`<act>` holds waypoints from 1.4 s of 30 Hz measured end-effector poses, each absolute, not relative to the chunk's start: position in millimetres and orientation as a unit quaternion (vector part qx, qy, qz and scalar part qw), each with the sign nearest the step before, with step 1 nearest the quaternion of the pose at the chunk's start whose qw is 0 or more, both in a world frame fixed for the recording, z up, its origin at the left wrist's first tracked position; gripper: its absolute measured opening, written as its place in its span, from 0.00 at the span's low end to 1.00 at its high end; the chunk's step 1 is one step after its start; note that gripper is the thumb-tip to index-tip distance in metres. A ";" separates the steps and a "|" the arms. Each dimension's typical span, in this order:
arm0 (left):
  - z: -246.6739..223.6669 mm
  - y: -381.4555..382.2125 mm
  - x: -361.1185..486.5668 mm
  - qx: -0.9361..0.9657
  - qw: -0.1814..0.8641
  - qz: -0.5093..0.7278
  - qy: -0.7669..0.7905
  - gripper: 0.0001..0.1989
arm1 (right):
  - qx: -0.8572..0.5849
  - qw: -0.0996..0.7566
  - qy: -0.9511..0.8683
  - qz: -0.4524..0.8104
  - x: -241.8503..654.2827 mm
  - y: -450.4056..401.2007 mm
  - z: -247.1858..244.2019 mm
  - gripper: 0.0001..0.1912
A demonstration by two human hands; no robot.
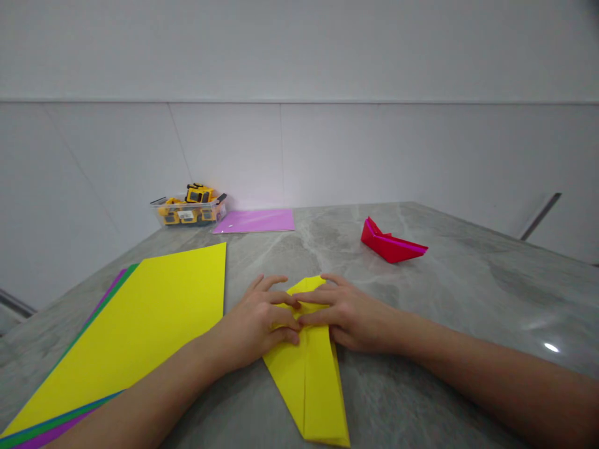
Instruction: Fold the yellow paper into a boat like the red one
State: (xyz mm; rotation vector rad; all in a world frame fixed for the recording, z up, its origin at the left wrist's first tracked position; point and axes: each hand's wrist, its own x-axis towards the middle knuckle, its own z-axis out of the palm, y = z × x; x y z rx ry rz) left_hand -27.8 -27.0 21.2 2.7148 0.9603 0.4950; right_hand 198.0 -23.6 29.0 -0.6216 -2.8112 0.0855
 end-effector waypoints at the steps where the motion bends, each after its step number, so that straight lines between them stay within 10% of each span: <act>1: 23.1 -28.8 -26.4 0.919 0.106 0.181 0.334 0.09 | -0.224 0.110 -0.968 0.026 198.1 -22.5 29.7 0.17; 10: 28.5 -43.6 -21.9 0.870 0.240 0.185 0.390 0.31 | -0.385 0.090 -0.919 -0.018 199.7 -19.7 27.3 0.14; 14: 29.2 -43.6 -18.5 0.895 0.213 0.176 0.350 0.16 | -0.335 0.108 -0.935 0.027 199.1 -19.3 24.3 0.14; 42: 30.1 -37.4 -19.9 0.872 0.184 0.195 0.410 0.15 | -0.347 0.148 -0.925 0.044 198.2 -22.5 27.5 0.15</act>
